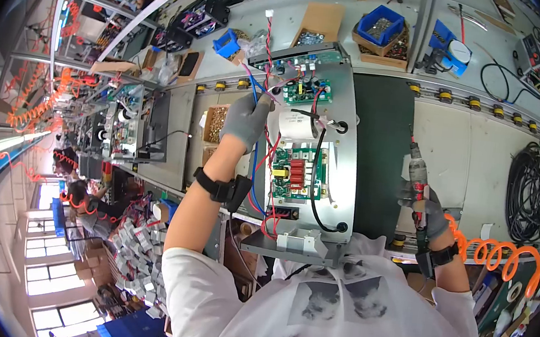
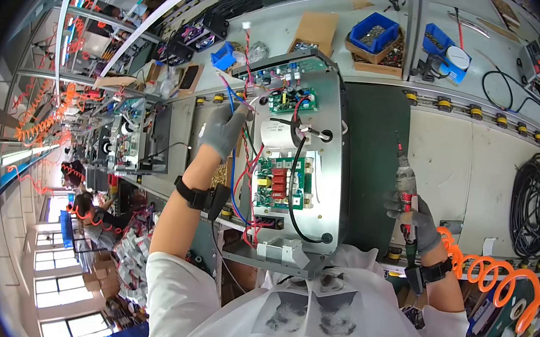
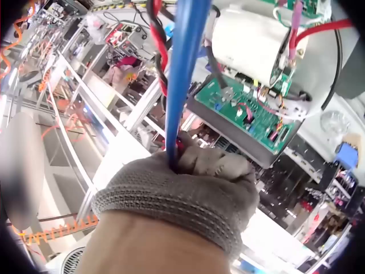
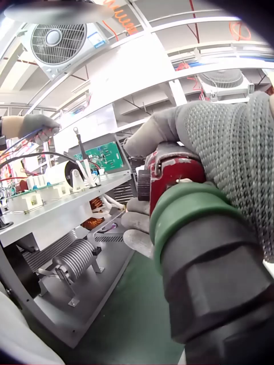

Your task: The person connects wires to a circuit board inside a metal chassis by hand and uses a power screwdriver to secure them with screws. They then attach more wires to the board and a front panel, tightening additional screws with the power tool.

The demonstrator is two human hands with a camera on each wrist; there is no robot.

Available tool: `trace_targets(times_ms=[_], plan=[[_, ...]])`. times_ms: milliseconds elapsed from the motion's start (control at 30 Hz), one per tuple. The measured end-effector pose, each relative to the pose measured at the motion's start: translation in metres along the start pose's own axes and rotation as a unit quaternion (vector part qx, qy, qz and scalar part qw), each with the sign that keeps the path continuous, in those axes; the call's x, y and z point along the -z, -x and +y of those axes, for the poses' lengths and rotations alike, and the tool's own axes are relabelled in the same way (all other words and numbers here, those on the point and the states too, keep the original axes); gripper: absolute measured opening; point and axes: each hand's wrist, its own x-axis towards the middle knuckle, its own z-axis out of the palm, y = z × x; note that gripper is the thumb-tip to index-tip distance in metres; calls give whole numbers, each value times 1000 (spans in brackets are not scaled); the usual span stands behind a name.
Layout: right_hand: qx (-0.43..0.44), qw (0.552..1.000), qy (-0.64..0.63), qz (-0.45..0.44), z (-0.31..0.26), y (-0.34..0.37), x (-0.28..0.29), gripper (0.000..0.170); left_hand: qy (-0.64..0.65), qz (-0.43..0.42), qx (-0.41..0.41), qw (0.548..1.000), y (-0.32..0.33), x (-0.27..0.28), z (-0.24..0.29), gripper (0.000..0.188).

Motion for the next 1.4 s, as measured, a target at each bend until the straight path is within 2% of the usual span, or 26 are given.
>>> trace_targets(times_ms=[33,100,133,233,267,300,367,433,467,500,567,600,667,700,767,800,833,900,933,967,1033,1167,1200,1333,1400], plan=[[2,1000,10,-4,-2,-2,1,66,-4,3,11,1000,-5,-3,-8,37],[-6,1000,23,-2,-13,-4,-8,67,-102,-8,70,992,-10,-5,-11,44],[-2,1000,26,-6,-16,-6,-9,67,-187,6,70,980,-9,-5,-10,44],[2,999,45,-21,-22,-13,-4,69,-241,34,58,968,5,-2,11,39],[-4,996,84,-27,-28,-13,-4,69,-210,31,23,977,7,-4,12,38],[-13,992,122,-33,-34,-13,-4,70,-211,33,23,977,11,-7,14,38],[-19,990,136,-34,-41,-17,-4,71,31,-18,-54,998,18,-16,22,34],[-10,993,111,-42,-48,-21,-5,73,42,-96,-41,994,29,-26,40,32],[-11,993,112,-41,-53,-22,-7,73,9,-119,-107,987,34,-32,42,34],[-5,992,125,-34,-58,-26,-10,73,-70,-142,-59,986,40,-33,63,33],[-4,990,138,-24,-62,-28,-14,74,-225,-122,-9,967,33,-50,65,31],[-4,991,135,-20,-64,-29,-14,75,-222,-123,-8,967,31,-52,61,31],[-3,991,134,-16,-68,-33,-14,75,-292,-188,57,936,26,-55,52,32],[-5,991,129,-22,-68,-33,-14,75,-291,-190,57,936,27,-57,48,32],[-10,992,121,-25,-66,-33,-12,75,-104,-245,0,964,32,-61,41,34],[-9,992,125,-29,-65,-34,-11,75,-10,-288,13,958,34,-66,41,39],[-7,991,129,-32,-62,-36,-10,75,-8,-290,14,957,37,-69,43,39],[-9,992,120,-30,-58,-39,-8,75,22,-284,-99,953,42,-73,58,44],[-10,994,109,-30,-55,-39,-7,75,-50,-288,-95,952,39,-80,59,48],[-11,994,108,-29,-52,-40,-6,75,-50,-289,-94,951,37,-89,59,48],[-2,995,95,-27,-50,-41,-4,75,-199,-343,-8,918,32,-106,58,46],[5,995,98,-19,-58,-36,-4,75,-244,-326,-16,913,32,-90,70,35],[7,993,117,-17,-59,-34,-1,75,-250,-279,3,927,39,-85,71,27],[10,989,148,-17,-68,-32,8,73,-232,-270,41,934,75,-44,70,23],[13,989,147,-23,-71,-33,9,72,-199,-144,34,969,96,-24,85,20]])
